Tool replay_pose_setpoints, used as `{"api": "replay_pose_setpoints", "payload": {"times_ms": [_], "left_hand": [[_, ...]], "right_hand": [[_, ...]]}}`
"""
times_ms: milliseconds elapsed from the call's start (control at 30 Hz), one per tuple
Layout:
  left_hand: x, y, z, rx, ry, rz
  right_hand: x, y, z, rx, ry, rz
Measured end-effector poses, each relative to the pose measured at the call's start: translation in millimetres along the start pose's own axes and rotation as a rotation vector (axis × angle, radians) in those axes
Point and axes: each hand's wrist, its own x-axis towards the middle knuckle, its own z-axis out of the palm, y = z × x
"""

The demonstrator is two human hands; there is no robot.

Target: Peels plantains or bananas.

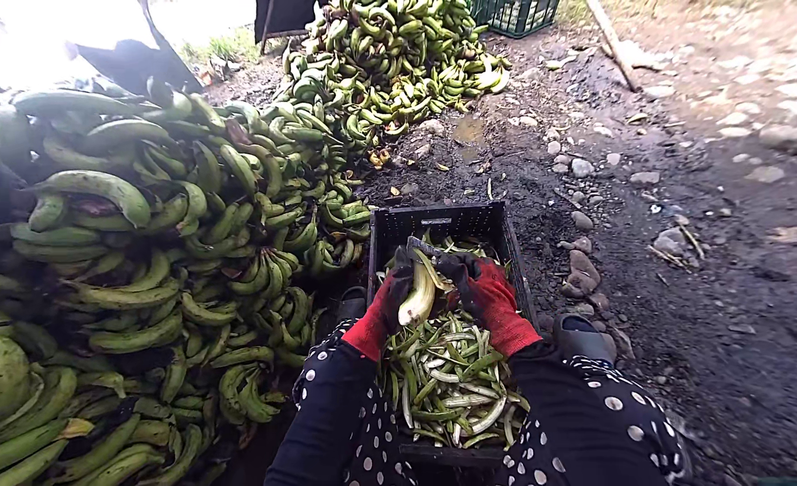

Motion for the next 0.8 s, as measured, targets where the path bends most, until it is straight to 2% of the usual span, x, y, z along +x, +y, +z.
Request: {"api": "replay_pose_setpoints", "payload": {"times_ms": [67, 100, 133, 200, 233, 333, 400, 467, 533, 600, 667, 733, 800], "left_hand": [[-6.5, -0.7, 4.5, 0.021, -0.253, -0.098], [-9.6, 0.2, 5.5, 0.127, -0.279, -0.090], [-11.4, 1.8, 6.3, 0.236, -0.224, -0.070], [-10.7, 6.3, 5.4, 0.446, 0.000, -0.022], [-8.8, 6.5, 7.0, 0.470, 0.159, 0.025], [6.6, 4.5, 11.1, 0.323, 0.631, 0.224], [13.4, 12.4, 10.6, 0.245, 0.887, 0.253], [18.2, 18.6, 6.5, 0.200, 1.085, 0.223], [21.3, 18.6, 4.0, 0.189, 1.181, 0.224], [21.5, 17.0, 6.7, 0.157, 1.164, 0.260], [19.2, 15.7, 11.8, 0.062, 1.055, 0.293], [20.0, 8.6, 14.0, -0.077, 0.805, 0.377], [22.3, 2.6, 9.1, -0.132, 0.469, 0.395]], "right_hand": [[5.0, 5.5, -5.0, 0.038, 0.009, -0.024], [6.5, 6.7, -5.5, 0.040, 0.007, -0.029], [7.6, 7.0, -4.4, 0.066, 0.003, -0.029], [7.4, 6.8, -3.1, 0.125, 0.013, -0.033], [5.4, 6.2, -2.1, 0.142, 0.013, -0.032], [-1.3, -2.7, 5.3, 0.074, -0.018, -0.043], [-8.7, -11.8, 13.1, 0.019, -0.071, -0.022], [-17.7, -19.1, 17.8, -0.006, -0.068, -0.025], [-22.6, -22.4, 18.7, -0.032, -0.040, -0.043], [-22.6, -21.0, 17.5, -0.029, -0.009, -0.058], [-18.8, -18.1, 14.4, 0.021, -0.001, -0.063], [-11.0, -11.2, 13.2, 0.071, 0.023, -0.085], [-6.5, -5.0, 8.1, 0.112, 0.073, -0.117]]}}
